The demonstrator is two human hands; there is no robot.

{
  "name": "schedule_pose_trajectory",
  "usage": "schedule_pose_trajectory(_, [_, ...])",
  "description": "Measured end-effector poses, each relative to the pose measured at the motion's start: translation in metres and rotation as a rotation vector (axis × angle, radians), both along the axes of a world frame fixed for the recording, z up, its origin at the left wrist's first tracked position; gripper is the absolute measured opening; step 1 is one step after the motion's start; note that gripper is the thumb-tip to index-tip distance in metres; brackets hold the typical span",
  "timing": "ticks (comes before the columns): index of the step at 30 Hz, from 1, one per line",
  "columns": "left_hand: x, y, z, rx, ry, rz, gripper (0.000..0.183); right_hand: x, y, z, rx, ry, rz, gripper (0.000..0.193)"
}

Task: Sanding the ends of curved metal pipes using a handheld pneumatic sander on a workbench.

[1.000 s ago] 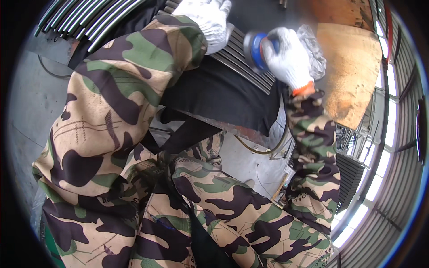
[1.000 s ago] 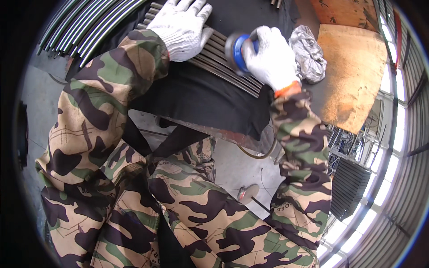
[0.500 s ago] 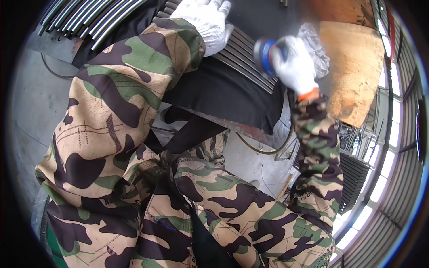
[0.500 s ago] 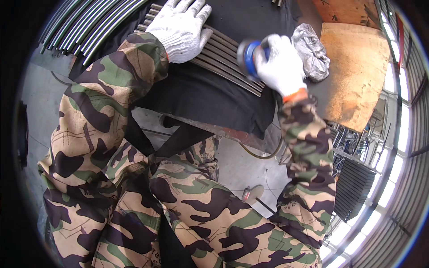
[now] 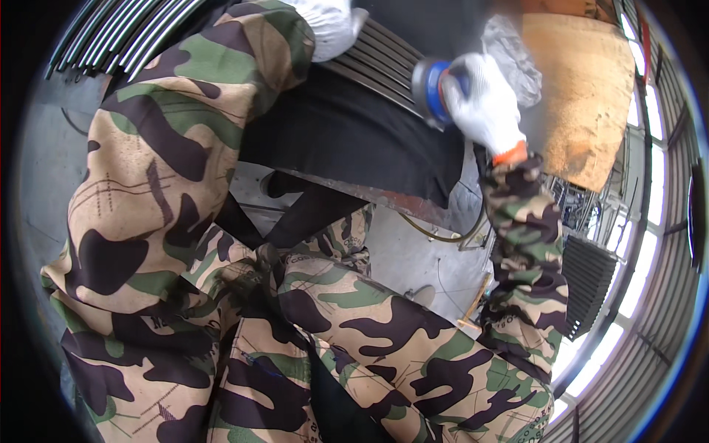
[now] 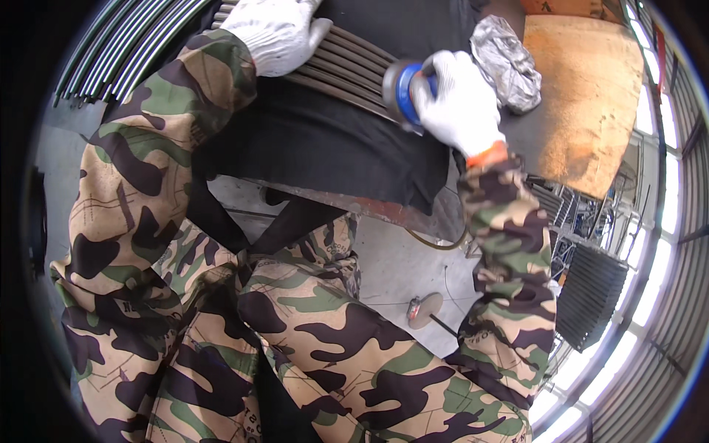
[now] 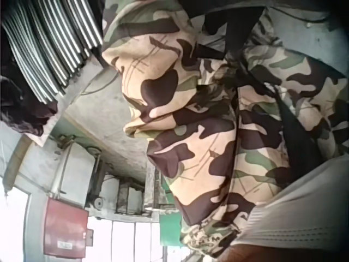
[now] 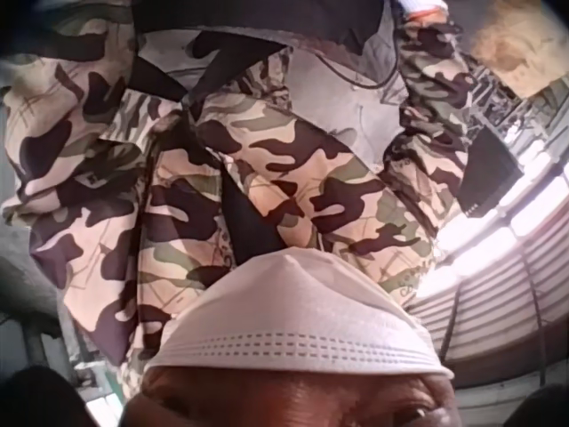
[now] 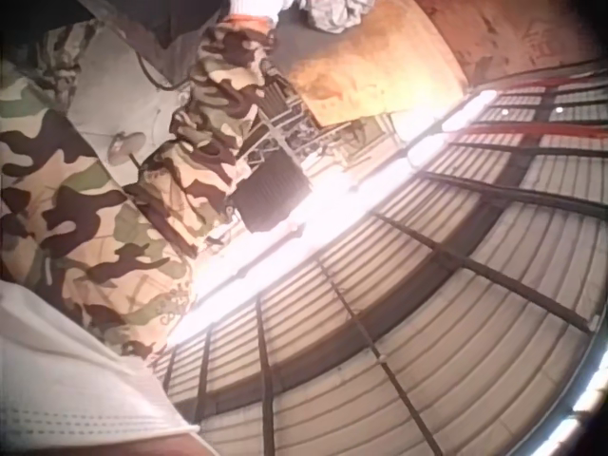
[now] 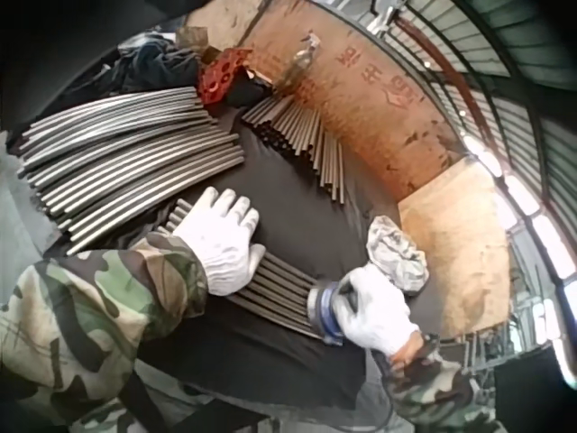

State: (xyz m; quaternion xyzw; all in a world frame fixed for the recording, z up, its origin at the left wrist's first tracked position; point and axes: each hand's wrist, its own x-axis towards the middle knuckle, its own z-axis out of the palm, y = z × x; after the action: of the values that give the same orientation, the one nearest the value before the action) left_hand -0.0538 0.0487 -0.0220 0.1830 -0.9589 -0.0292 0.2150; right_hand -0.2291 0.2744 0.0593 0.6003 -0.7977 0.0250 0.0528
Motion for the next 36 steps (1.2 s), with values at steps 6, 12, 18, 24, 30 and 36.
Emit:
schedule_pose_trajectory(6, [-0.022, 0.006, -0.001, 0.002, 0.068, -0.036, 0.058, -0.015, 0.027, 0.009, -0.007, 0.015, 0.051, 0.021])
schedule_pose_trajectory(12, [-0.010, 0.001, -0.007, -0.047, 0.080, -0.016, 0.057, -0.025, 0.008, -0.004, -0.016, 0.019, -0.044, 0.022])
schedule_pose_trajectory(18, [-0.015, 0.001, 0.000, -0.009, 0.036, -0.027, 0.056, -0.007, 0.006, 0.001, 0.013, 0.015, 0.012, 0.021])
schedule_pose_trajectory(24, [-0.021, 0.001, -0.007, -0.011, 0.012, -0.001, 0.054, -0.010, -0.003, -0.008, 0.009, 0.013, 0.038, 0.023])
schedule_pose_trajectory(30, [-0.073, 0.003, -0.042, 0.421, -0.006, -0.056, 0.050, -0.023, -0.033, -0.004, -0.023, 0.087, -0.034, 0.022])
schedule_pose_trajectory(36, [-0.045, 0.012, 0.000, 0.025, 0.104, -0.059, 0.055, -0.009, -0.018, 0.007, -0.032, 0.056, 0.033, 0.022])
